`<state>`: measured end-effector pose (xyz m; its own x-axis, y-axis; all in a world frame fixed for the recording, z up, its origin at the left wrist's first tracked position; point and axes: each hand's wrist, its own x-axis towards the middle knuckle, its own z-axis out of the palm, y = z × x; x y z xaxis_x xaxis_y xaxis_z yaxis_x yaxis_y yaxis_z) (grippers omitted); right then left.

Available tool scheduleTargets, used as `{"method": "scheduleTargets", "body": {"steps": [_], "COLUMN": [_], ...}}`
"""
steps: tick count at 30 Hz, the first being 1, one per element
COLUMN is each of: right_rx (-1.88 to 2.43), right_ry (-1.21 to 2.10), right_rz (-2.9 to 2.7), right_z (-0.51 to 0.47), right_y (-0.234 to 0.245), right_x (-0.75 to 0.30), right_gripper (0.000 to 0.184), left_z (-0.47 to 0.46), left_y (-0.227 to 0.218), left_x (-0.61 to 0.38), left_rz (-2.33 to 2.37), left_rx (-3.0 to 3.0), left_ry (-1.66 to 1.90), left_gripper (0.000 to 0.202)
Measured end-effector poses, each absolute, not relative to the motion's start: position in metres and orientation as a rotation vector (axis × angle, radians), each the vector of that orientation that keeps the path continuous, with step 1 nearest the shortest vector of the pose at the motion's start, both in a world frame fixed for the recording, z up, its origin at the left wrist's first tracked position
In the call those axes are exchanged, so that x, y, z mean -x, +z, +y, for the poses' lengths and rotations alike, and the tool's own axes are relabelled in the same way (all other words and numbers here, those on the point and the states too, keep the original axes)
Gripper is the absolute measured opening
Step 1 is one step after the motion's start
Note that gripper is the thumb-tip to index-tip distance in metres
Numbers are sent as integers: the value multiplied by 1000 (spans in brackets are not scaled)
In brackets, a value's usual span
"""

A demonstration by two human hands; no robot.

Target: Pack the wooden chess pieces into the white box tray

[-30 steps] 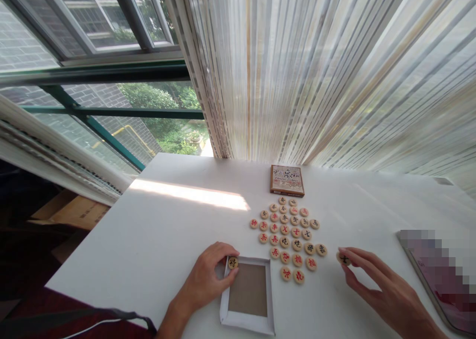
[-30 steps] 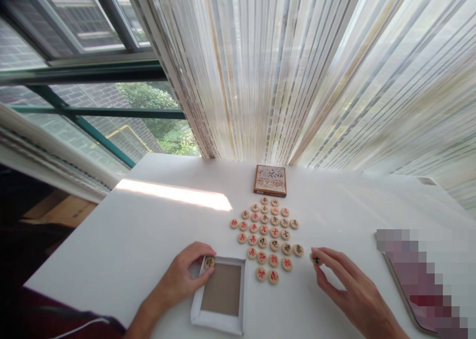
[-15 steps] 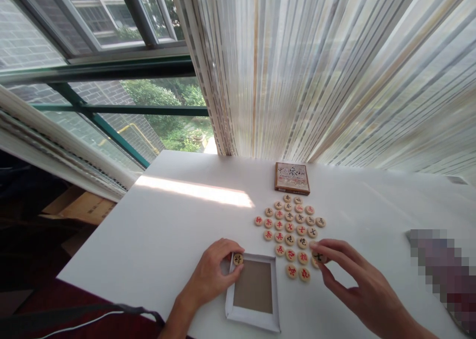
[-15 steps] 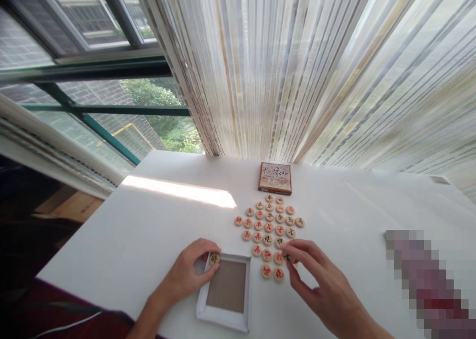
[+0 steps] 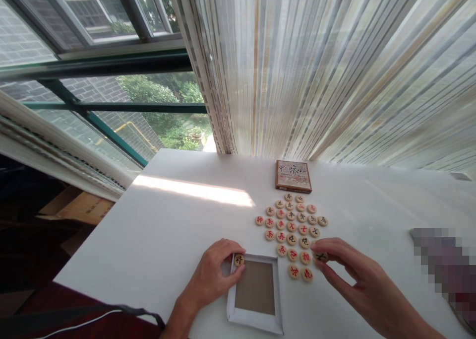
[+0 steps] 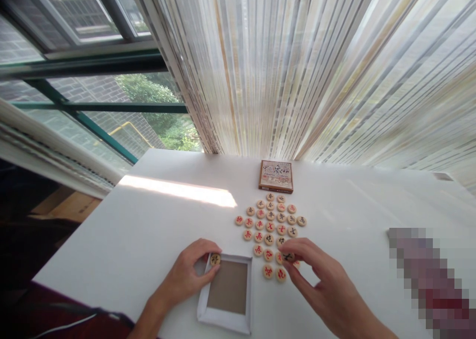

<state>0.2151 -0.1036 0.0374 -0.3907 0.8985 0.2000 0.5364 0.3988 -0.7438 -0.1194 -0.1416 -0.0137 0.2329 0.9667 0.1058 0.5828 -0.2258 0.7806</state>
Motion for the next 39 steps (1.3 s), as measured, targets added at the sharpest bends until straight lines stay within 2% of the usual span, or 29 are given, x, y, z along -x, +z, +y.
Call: {"method": "scheduleTargets", "body": {"steps": [4, 13, 18, 26, 33, 39], "right_rx": [1169, 958, 997, 1126, 1022, 1119], "right_ry": [968, 1047, 1061, 1329, 1351, 1179], "right_rz": [-2066, -2088, -1998, -1586, -1570, -1776], "right_z": [-105, -107, -108, -116, -119, -119], "right_y": [44, 51, 48, 25, 12, 11], "right_x": [-204, -176, -158, -139, -118, -98], "right_gripper": [17, 14, 17, 25, 22, 17], "left_z": [-142, -142, -142, -141, -143, -142], "left_y": [-15, -15, -15, -16, -16, -16], "left_x": [120, 120, 120, 121, 121, 120], "left_rz": [1411, 1409, 1410, 1405, 1400, 1404], "left_rx": [-1915, -1912, -1919, -1917, -1921, -1934], "left_ry": [805, 803, 808, 806, 800, 808], "left_gripper": [28, 27, 25, 27, 27, 25]}}
